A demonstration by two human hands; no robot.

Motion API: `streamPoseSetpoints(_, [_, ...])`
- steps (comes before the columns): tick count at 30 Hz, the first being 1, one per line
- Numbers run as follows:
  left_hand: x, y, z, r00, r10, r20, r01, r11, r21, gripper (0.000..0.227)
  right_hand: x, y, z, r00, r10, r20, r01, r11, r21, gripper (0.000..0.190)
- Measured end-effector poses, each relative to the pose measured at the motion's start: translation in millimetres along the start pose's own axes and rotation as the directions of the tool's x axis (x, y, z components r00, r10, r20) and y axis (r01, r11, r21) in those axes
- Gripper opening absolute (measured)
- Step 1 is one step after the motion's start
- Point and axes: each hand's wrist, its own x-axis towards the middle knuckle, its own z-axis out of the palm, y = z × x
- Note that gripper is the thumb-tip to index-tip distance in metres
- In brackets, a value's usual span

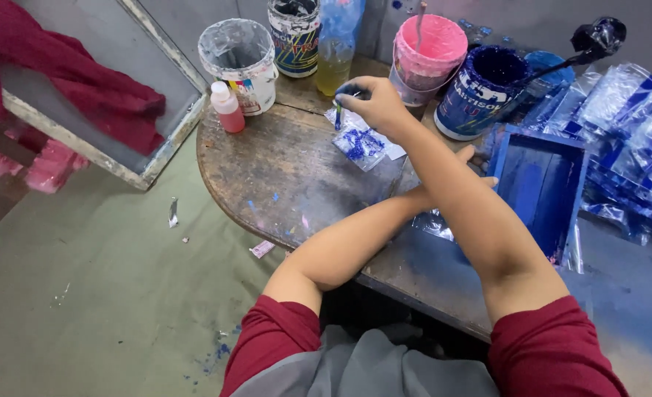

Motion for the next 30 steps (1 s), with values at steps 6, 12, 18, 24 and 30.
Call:
streamPoseSetpoints(6, [6,-30,-13,0.997,-0.023,-0.072,0.024,1.000,0.003,0.048,12,16,-2,0.995,0.089,-0.055,-0.091,0.995,-0.050,0.015])
streamPoseSetpoints(12, [14,-47,-21,0.994,-0.023,-0.103,0.024,1.000,0.005,0.044,-40,-8,-49,0.990,0.126,-0.063,-0.118,0.986,0.120,0.025])
streamPoseSetpoints(18, [22,-40,-19,0.998,-0.052,0.017,0.055,0.918,-0.393,0.057,-159,-14,-151,0.950,-0.240,-0.200,0.246,0.969,0.006,0.033])
streamPoseSetpoints(24, [5,11,-43,0.981,0.194,-0.026,-0.194,0.948,-0.252,0.045,-267,57,-246,0.814,0.093,-0.574,0.038,0.977,0.212,0.028])
streamPoseSetpoints(30, [10,13,-61,0.978,0.176,-0.112,-0.202,0.936,-0.288,0.049,-316,110,-263,0.783,0.195,-0.591,0.177,0.841,0.512,0.032])
